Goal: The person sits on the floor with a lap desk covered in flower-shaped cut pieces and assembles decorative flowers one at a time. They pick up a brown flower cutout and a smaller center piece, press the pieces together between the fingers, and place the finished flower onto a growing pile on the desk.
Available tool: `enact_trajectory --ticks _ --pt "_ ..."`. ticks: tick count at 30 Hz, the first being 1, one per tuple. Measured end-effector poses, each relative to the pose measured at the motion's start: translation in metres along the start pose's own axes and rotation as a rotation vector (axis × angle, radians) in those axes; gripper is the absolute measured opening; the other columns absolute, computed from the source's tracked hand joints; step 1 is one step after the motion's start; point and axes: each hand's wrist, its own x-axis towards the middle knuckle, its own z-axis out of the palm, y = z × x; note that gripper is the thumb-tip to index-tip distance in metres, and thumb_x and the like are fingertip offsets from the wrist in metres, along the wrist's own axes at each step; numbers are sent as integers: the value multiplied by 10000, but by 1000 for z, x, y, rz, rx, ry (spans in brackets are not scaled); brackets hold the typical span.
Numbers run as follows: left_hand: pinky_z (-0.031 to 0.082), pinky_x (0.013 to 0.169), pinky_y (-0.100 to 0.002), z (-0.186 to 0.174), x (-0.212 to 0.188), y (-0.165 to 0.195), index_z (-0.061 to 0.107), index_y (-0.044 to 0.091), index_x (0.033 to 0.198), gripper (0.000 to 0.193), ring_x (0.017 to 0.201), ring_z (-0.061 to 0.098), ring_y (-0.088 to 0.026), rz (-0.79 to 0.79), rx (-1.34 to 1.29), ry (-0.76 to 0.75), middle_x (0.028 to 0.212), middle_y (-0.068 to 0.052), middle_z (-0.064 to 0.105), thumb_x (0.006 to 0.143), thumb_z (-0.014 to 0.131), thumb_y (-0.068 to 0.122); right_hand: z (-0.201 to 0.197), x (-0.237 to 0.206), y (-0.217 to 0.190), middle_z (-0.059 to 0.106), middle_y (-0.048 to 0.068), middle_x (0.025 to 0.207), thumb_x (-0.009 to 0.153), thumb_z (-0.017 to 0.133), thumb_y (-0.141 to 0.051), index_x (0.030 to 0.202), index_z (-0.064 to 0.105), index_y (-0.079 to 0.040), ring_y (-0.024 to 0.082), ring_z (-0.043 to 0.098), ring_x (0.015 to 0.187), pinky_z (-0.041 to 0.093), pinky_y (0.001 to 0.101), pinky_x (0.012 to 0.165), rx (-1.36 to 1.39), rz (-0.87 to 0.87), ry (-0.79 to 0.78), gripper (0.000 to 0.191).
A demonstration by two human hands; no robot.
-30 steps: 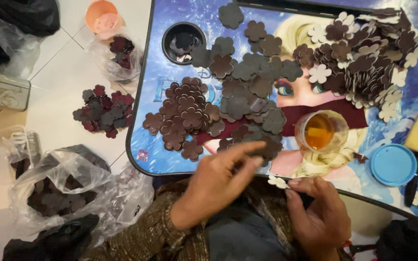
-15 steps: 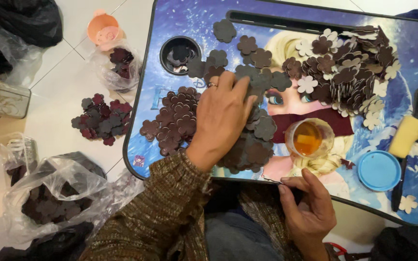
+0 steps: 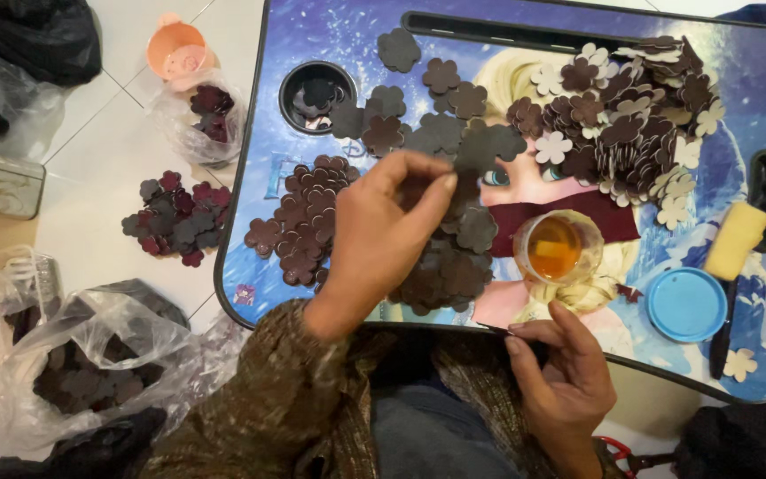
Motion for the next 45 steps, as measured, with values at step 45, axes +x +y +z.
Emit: enact_trajectory --ticks 45 --pt "585 952 -341 -35 -111 -55 432 124 1555 520 1002 658 -73 -697 -791 -424 1064 39 643 1062 450 291 24 24 -59 697 88 954 859 671 140 1633 387 -29 74 613 804 489 195 738 206 441 -99 842"
